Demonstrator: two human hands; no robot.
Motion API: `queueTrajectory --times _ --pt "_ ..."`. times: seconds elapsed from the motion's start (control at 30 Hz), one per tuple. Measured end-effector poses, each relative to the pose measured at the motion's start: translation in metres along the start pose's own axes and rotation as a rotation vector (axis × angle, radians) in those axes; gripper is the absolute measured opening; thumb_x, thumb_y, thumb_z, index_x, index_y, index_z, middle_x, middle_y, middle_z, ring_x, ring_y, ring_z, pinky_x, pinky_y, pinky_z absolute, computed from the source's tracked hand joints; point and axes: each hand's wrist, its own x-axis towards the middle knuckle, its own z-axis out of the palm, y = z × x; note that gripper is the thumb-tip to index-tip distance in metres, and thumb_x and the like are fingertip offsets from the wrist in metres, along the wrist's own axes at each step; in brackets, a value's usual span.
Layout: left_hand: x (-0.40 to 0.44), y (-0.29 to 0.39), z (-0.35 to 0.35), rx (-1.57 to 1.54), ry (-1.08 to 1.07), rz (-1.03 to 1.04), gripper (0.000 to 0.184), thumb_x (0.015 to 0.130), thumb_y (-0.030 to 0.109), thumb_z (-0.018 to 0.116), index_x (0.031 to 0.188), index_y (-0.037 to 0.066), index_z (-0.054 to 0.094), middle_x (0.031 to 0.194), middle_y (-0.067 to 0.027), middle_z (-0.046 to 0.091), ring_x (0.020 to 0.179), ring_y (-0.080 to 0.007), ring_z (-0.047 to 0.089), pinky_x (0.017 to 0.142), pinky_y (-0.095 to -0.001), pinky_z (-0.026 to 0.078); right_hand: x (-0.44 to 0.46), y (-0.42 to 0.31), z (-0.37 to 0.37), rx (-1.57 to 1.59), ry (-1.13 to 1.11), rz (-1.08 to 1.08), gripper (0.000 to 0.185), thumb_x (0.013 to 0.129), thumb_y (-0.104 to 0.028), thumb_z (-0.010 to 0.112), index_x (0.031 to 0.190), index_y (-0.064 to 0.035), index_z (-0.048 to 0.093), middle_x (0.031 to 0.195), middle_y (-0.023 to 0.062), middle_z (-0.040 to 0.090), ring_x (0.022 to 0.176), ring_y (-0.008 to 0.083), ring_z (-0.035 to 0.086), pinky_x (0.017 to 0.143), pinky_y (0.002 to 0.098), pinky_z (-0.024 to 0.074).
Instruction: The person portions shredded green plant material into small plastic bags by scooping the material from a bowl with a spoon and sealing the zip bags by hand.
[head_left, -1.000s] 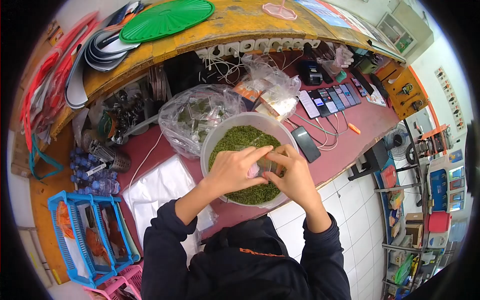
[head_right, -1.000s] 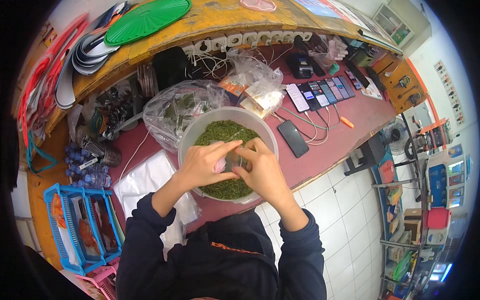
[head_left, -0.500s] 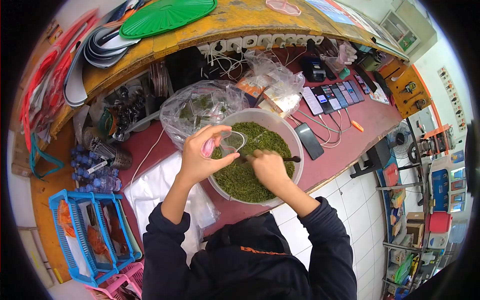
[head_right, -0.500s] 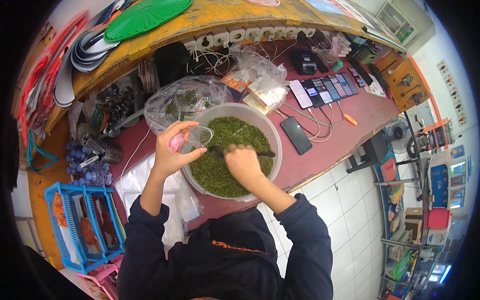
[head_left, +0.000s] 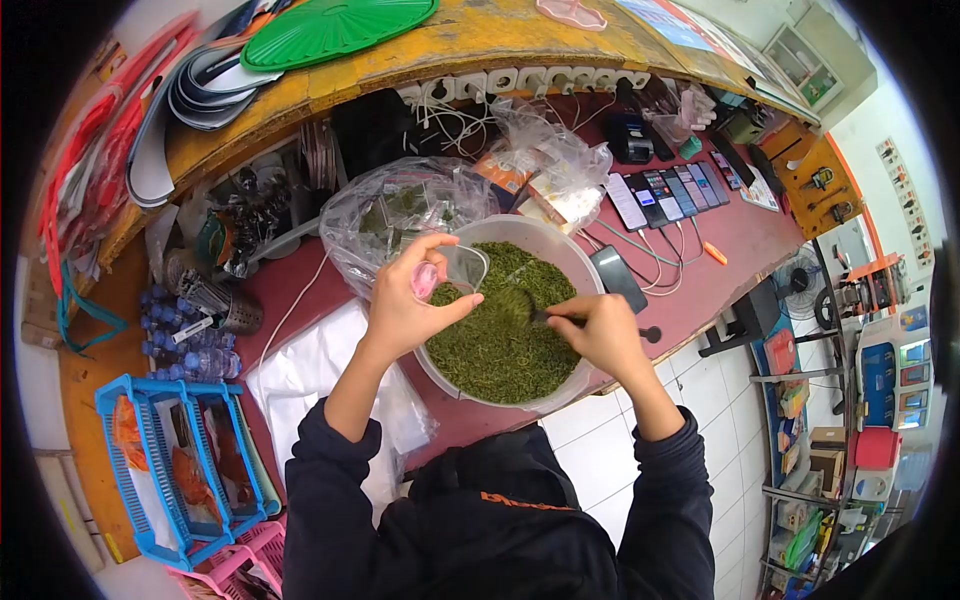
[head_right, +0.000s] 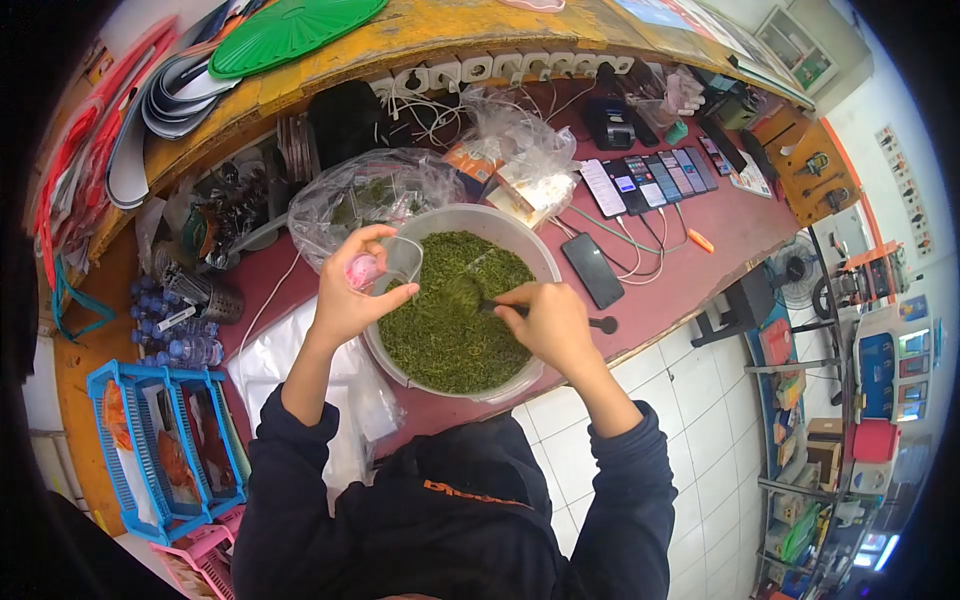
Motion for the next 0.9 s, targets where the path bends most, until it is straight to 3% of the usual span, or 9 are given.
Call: queueTrajectory --times 0.07,0.1,0.2,0.3,0.5,0.67,0.7,0.83,0.9 --pt "0.000 0.003 0.006 0.249 -0.074 -0.048 0.059 0.062 0.023 0.087 0.113 0.010 0.062 0.073 -0.0022 0.057 0.068 -0.0158 0.059 0.065 -0.0294 0.048 -0.005 -0.003 -0.011 -0.113 0.169 -0.035 0.011 0.077 -0.016 0.075 0.086 -0.0106 0.077 0.082 0.0066 0.071 0.069 0.0267 0.067 0.063 0.0362 0.0525" --pt "0.000 0.005 0.011 0.249 -0.074 -0.049 0.059 0.062 0.023 0.087 0.113 0.010 0.062 0.073 -0.0022 0.057 0.068 -0.0158 0.059 0.065 -0.0294 0.048 -0.007 -0.009 -0.015 -0.113 0.169 -0.035 0.011 0.077 -0.016 0.075 0.086 -0.0106 0.077 0.082 0.0066 0.071 0.069 0.0267 0.067 0.063 0.0362 0.0525" --pt "0.000 0.011 0.030 0.326 -0.206 -0.084 0.055 0.063 0.032 0.085 0.109 0.011 0.063 0.076 -0.0076 0.064 0.071 -0.0254 0.065 0.067 -0.0370 0.050 -0.011 -0.021 -0.016 -0.249 0.527 -0.179 0.009 0.076 -0.012 0.075 0.085 -0.0128 0.075 0.084 0.0002 0.066 0.061 0.0182 0.061 0.056 0.0303 0.0479" --pt "0.001 0.012 0.045 0.296 -0.184 -0.050 0.055 0.063 0.027 0.087 0.109 0.010 0.063 0.073 -0.0028 0.059 0.067 -0.0171 0.059 0.065 -0.0322 0.047 -0.010 -0.025 -0.010 -0.436 0.651 -0.334 0.010 0.075 -0.011 0.075 0.085 -0.0125 0.074 0.087 -0.0017 0.065 0.066 0.0171 0.060 0.058 0.0307 0.0470" --pt "-0.001 0.013 0.047 0.426 -0.113 -0.067 0.053 0.065 0.032 0.085 0.108 0.012 0.063 0.077 -0.0060 0.063 0.072 -0.0245 0.065 0.066 -0.0360 0.049 -0.014 -0.031 -0.019 -0.464 0.713 -0.289 0.012 0.073 -0.009 0.076 0.084 -0.0118 0.072 0.089 -0.0017 0.063 0.071 0.0179 0.060 0.060 0.0316 0.0468" --pt "-0.012 0.014 0.053 0.545 0.032 -0.050 0.056 0.065 0.032 0.085 0.111 0.012 0.061 0.079 -0.0055 0.063 0.074 -0.0261 0.066 0.065 -0.0363 0.050 -0.005 -0.036 -0.028 -0.215 0.425 -0.278 0.020 0.072 -0.015 0.078 0.090 -0.0096 0.073 0.095 0.0067 0.064 0.080 0.0265 0.064 0.070 0.0368 0.0511" --pt "-0.016 0.011 0.059 0.540 0.059 0.004 0.062 0.063 0.031 0.085 0.116 0.012 0.059 0.081 -0.0058 0.064 0.074 -0.0263 0.066 0.065 -0.0362 0.051 0.002 -0.044 -0.017 -0.059 0.330 -0.279 0.020 0.073 -0.015 0.078 0.091 -0.0088 0.072 0.095 0.0077 0.064 0.084 0.0272 0.064 0.072 0.0369 0.0513" --pt "-0.019 0.023 0.055 0.532 0.045 0.044 0.086 0.060 0.028 0.088 0.135 0.012 0.050 0.086 -0.0072 0.064 0.077 -0.0251 0.066 0.067 -0.0355 0.052 0.025 -0.021 0.022 -0.027 0.238 -0.454 0.013 0.075 -0.010 0.074 0.088 -0.0068 0.071 0.096 0.0081 0.064 0.083 0.0280 0.065 0.072 0.0373 0.0523" --pt "-0.013 0.016 0.030 0.484 0.006 -0.034 0.076 0.065 0.023 0.086 0.133 0.009 0.056 0.089 -0.0075 0.064 0.078 -0.0220 0.065 0.069 -0.0329 0.051 0.024 -0.020 0.020 0.021 0.196 -0.454 0.010 0.076 -0.008 0.073 0.087 -0.0063 0.071 0.095 0.0077 0.064 0.082 0.0280 0.065 0.071 0.0373 0.0526"
